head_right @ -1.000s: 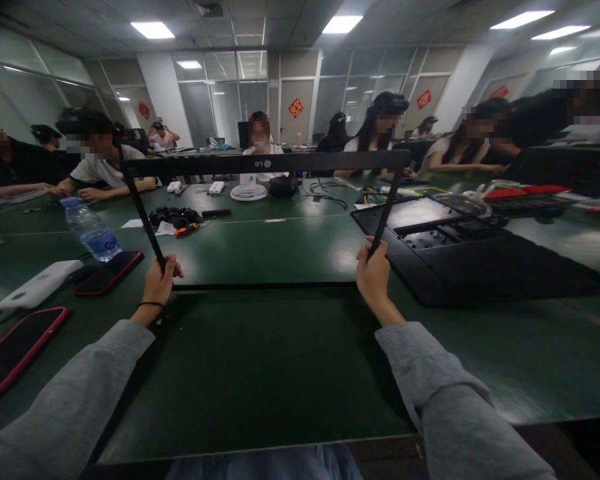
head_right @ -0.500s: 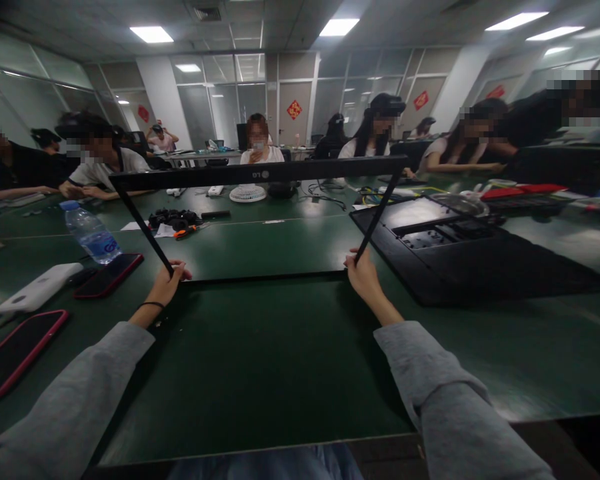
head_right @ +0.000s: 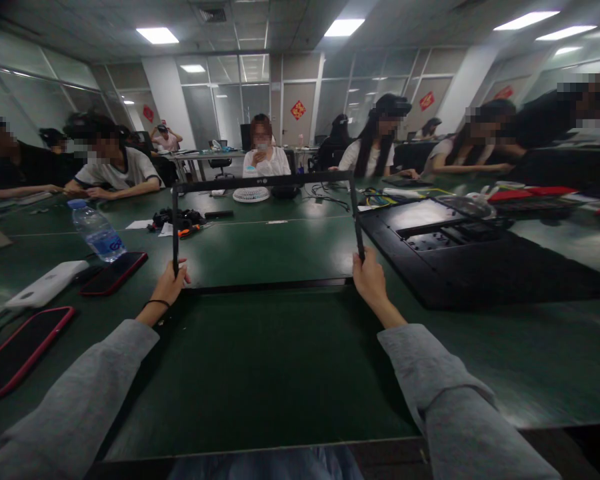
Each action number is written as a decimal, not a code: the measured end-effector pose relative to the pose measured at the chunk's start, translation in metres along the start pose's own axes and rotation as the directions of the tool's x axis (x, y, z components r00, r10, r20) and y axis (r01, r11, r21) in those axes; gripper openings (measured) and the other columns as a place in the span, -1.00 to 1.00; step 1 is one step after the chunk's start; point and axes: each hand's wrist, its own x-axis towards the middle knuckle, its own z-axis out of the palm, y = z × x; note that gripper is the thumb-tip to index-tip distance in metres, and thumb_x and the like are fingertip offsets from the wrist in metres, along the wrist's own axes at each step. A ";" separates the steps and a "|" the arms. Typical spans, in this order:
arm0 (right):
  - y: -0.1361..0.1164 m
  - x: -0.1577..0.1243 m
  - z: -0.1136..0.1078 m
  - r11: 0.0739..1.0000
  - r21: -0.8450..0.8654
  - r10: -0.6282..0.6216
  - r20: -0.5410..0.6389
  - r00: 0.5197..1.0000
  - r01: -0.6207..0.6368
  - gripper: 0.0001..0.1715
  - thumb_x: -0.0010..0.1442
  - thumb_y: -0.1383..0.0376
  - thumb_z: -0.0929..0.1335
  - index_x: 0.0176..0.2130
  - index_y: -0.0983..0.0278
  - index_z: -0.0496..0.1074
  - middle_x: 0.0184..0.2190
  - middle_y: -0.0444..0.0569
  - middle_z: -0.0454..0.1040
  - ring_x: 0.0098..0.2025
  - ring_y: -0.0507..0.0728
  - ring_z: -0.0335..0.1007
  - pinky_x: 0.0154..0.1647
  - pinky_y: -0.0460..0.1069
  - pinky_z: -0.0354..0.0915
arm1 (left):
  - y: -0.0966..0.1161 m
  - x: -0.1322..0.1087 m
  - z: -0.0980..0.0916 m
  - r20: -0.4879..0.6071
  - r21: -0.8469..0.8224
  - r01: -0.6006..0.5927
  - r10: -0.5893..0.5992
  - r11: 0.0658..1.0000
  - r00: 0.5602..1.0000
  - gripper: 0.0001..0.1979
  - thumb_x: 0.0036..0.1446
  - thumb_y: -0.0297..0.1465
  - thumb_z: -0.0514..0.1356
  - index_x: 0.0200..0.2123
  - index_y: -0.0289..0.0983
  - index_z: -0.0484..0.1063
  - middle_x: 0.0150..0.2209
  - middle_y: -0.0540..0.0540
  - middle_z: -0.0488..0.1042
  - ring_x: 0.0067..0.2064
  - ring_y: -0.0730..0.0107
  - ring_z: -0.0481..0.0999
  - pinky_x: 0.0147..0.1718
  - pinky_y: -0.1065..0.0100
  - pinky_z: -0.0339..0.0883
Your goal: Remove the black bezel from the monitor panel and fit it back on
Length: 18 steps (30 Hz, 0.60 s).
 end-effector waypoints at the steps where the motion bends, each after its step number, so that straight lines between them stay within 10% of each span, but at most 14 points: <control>1: 0.003 0.000 0.002 0.999 -0.036 0.008 0.007 1.000 -0.008 -0.50 0.28 0.05 0.20 0.05 0.27 0.38 -0.40 0.08 0.51 -0.36 0.29 0.45 -0.24 0.14 0.32 | -0.002 0.001 0.000 0.013 0.045 0.015 -0.016 0.999 1.000 -0.61 0.22 -0.19 0.04 0.03 -0.25 0.35 -0.52 0.02 0.49 -0.43 0.26 0.52 -0.33 0.26 0.32; 18: 0.023 0.006 0.011 0.991 -0.098 0.101 0.113 0.988 -0.090 -0.59 0.11 0.19 0.33 -0.07 0.29 0.54 -0.28 0.11 0.58 -0.16 0.29 0.51 -0.06 0.15 0.36 | -0.010 0.008 -0.002 0.097 0.299 0.048 -0.080 0.953 0.992 -0.69 0.10 -0.13 0.09 -0.55 -0.17 0.42 -0.49 -0.09 0.54 -0.40 0.20 0.49 -0.39 0.30 0.21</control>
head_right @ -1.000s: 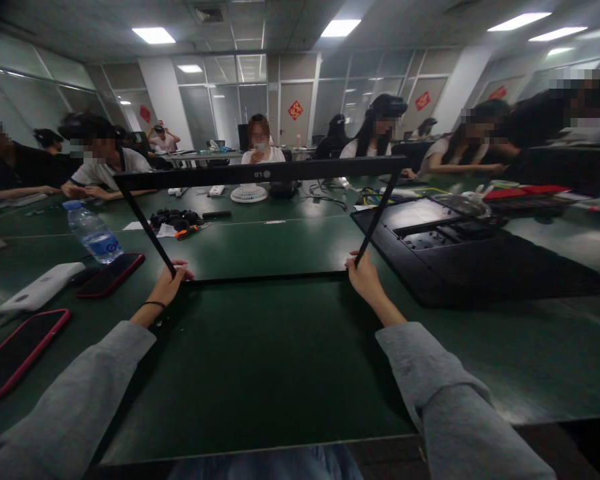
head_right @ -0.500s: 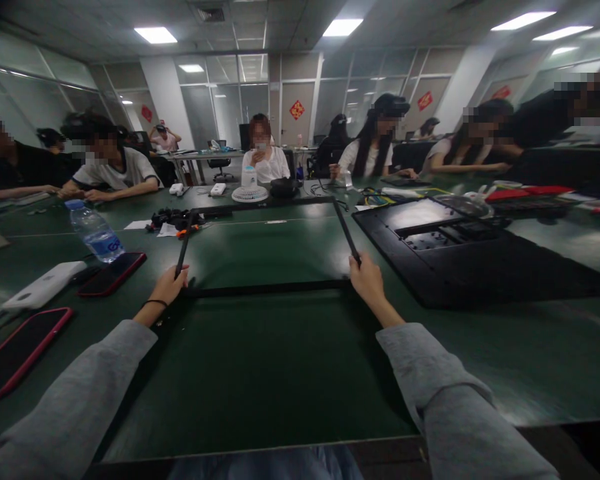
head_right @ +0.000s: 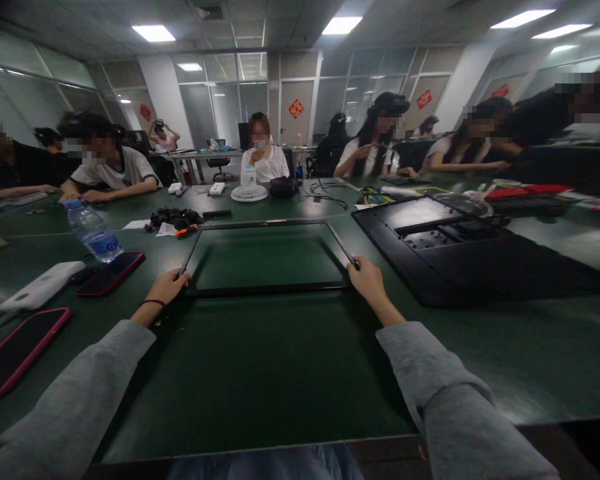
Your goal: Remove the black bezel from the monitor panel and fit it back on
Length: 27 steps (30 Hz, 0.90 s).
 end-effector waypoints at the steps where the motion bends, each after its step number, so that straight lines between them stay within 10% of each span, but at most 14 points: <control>1: 0.000 0.000 0.000 1.000 0.009 0.004 -0.008 1.000 -0.004 -0.58 0.10 0.20 0.34 -0.06 0.29 0.53 -0.31 0.09 0.58 -0.18 0.28 0.51 -0.07 0.15 0.36 | 0.000 -0.001 0.000 -0.006 0.000 0.004 -0.004 1.000 1.000 -0.70 0.11 -0.13 0.10 -0.50 -0.17 0.46 -0.47 -0.08 0.55 -0.38 0.19 0.50 -0.38 0.30 0.22; 17: -0.029 -0.014 -0.016 0.988 0.080 -0.111 -0.201 0.973 0.129 -0.48 0.19 0.16 0.27 0.09 0.30 0.39 -0.35 0.04 0.48 -0.31 0.23 0.42 -0.14 0.13 0.32 | 0.009 -0.014 -0.005 -0.271 0.111 -0.034 0.063 0.993 0.961 -0.55 0.24 -0.07 0.08 0.03 -0.17 0.54 -0.04 -0.21 0.37 -0.19 0.16 0.46 -0.24 0.23 0.31; 27: -0.047 -0.020 -0.028 0.980 0.069 -0.154 -0.333 0.930 0.187 -0.46 0.35 0.14 0.14 0.22 0.33 0.19 -0.03 0.26 0.44 -0.10 0.32 0.45 -0.04 0.22 0.32 | 0.027 -0.022 -0.014 -0.501 -0.022 -0.190 0.154 0.981 0.852 -0.48 0.30 -0.08 0.07 0.23 -0.19 0.35 -0.11 -0.13 0.35 -0.26 0.34 0.42 -0.23 0.31 0.34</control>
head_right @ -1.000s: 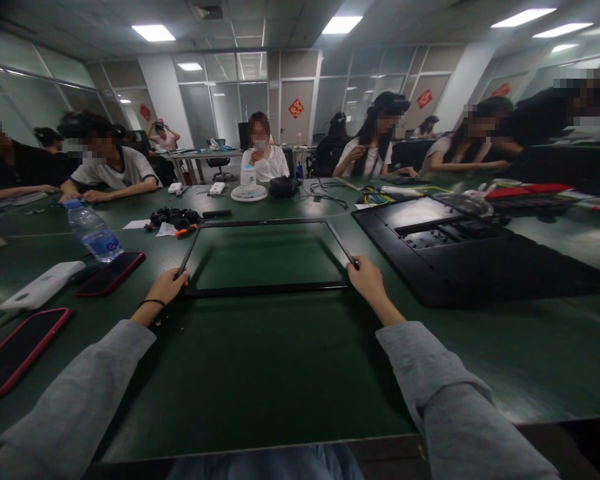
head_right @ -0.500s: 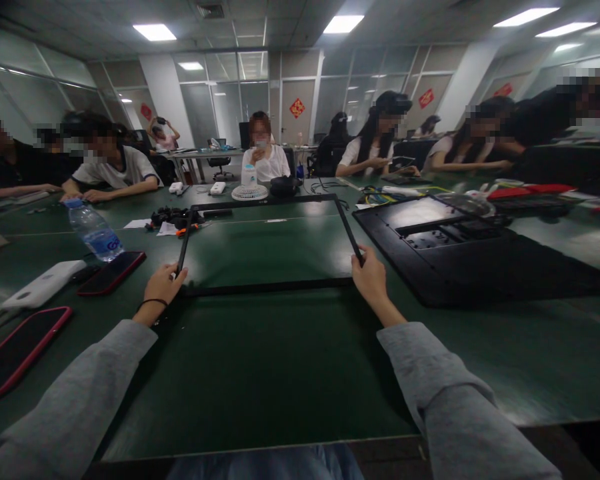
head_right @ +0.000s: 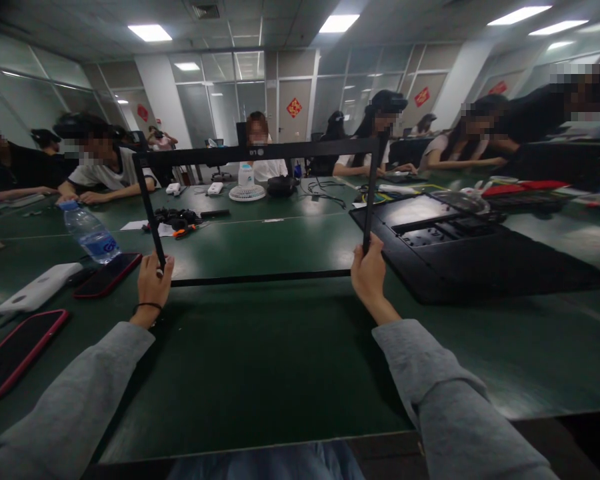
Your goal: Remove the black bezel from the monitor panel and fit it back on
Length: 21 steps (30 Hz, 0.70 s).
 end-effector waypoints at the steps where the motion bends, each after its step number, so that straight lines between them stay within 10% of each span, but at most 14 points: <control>1: 0.001 0.000 0.000 1.000 0.012 -0.006 -0.011 1.000 0.006 -0.47 0.36 0.15 0.13 0.22 0.32 0.18 -0.06 0.22 0.46 -0.11 0.31 0.46 -0.04 0.22 0.33 | -0.001 0.000 0.001 0.002 -0.006 -0.012 0.012 1.000 1.000 -0.48 0.30 -0.08 0.08 0.23 -0.19 0.35 -0.12 -0.13 0.35 -0.27 0.36 0.42 -0.25 0.32 0.35; 10: 0.000 0.001 -0.004 0.987 0.054 -0.136 -0.211 0.968 0.150 -0.47 0.41 0.12 0.12 0.25 0.30 0.16 -0.01 0.16 0.48 0.05 0.29 0.41 0.10 0.25 0.28 | -0.004 0.000 0.001 -0.052 -0.061 -0.114 0.110 0.992 0.993 -0.53 0.32 -0.09 0.07 0.17 -0.20 0.37 -0.12 -0.11 0.41 -0.37 0.47 0.36 -0.36 0.38 0.34; 21: -0.009 -0.001 -0.009 0.984 0.003 -0.173 -0.161 0.972 0.176 -0.54 0.41 0.11 0.12 0.15 0.28 0.26 0.04 0.16 0.43 0.06 0.27 0.39 0.12 0.23 0.27 | -0.014 0.006 0.003 0.037 0.038 -0.025 0.023 0.999 0.999 -0.54 0.28 -0.10 0.10 0.12 -0.22 0.42 -0.20 -0.08 0.49 -0.36 0.41 0.45 -0.32 0.36 0.33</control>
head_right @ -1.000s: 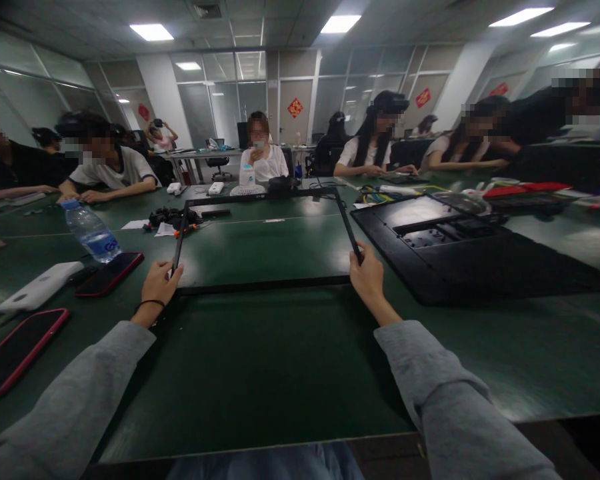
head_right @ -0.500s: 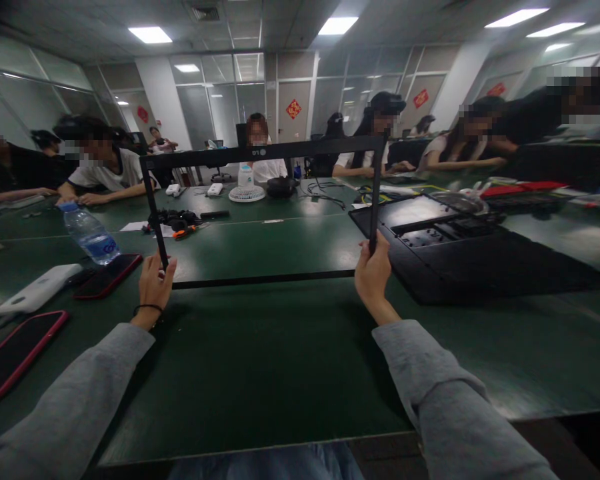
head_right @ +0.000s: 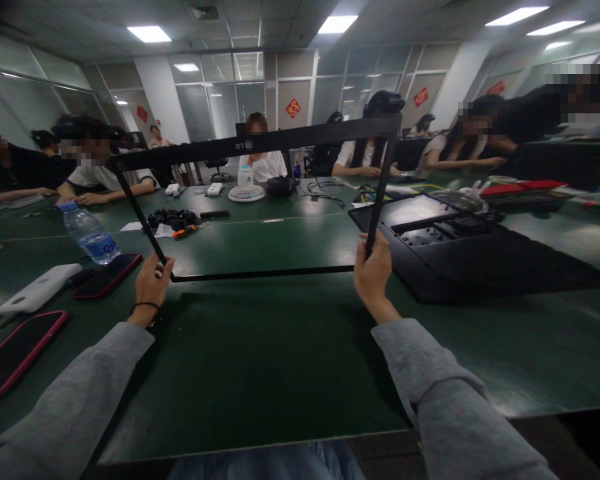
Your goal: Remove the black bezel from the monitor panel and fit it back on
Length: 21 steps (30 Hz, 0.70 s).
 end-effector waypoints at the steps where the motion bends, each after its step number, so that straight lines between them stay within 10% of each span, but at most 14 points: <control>1: 0.000 0.000 0.000 1.000 -0.003 0.004 0.008 1.000 -0.004 -0.54 0.41 0.11 0.12 0.15 0.27 0.27 0.05 0.16 0.43 0.06 0.27 0.39 0.12 0.23 0.27 | 0.000 0.000 0.000 0.009 0.016 0.002 -0.002 1.000 1.000 -0.52 0.28 -0.09 0.10 0.15 -0.22 0.41 -0.22 -0.08 0.51 -0.36 0.40 0.45 -0.31 0.36 0.33; 21: -0.003 0.009 -0.011 0.997 0.000 -0.071 -0.111 0.991 0.072 -0.47 0.41 0.17 0.10 0.26 0.26 0.22 0.07 0.20 0.44 0.18 0.33 0.30 0.19 0.34 0.20 | -0.003 -0.001 0.002 0.231 0.016 0.089 -0.091 0.996 0.969 -0.40 0.21 -0.02 0.16 0.27 -0.07 0.31 -0.19 0.00 0.62 -0.46 0.44 0.54 -0.24 0.38 0.36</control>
